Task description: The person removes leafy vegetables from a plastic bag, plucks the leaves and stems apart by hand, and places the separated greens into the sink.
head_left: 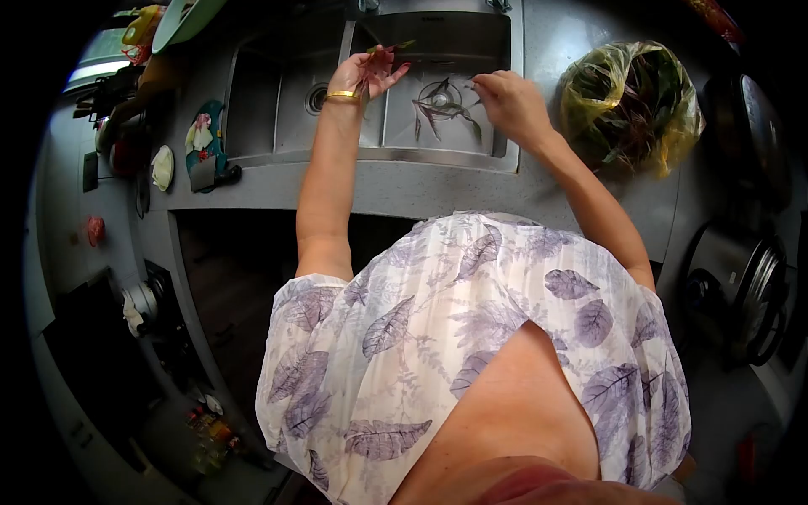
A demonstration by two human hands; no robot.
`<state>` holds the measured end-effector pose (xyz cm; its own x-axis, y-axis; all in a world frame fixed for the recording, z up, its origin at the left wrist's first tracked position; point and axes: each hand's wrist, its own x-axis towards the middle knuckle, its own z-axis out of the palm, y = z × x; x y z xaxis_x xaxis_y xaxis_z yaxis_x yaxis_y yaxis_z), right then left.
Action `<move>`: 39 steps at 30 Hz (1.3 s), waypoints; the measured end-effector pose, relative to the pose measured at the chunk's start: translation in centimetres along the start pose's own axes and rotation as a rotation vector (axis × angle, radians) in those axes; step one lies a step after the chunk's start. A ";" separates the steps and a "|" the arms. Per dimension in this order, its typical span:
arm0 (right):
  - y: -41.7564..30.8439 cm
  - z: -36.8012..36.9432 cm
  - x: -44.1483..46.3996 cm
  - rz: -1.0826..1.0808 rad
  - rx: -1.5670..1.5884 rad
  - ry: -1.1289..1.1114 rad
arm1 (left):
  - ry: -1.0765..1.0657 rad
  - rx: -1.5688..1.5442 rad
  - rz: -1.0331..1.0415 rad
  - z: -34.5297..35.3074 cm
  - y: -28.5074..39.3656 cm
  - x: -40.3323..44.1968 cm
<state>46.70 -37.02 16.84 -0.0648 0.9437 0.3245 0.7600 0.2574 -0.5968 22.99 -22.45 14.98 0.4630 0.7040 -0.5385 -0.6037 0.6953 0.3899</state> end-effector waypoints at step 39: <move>3.8 -16.4 -12.7 0.326 0.087 0.501 | -0.787 1.335 0.881 15.9 -16.2 -4.7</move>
<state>61.07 -51.43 22.47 0.4912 0.7693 0.4084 0.6325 0.0073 -0.7745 40.89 -34.71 23.07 0.7377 0.5146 0.4370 -0.1206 -0.5365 0.8352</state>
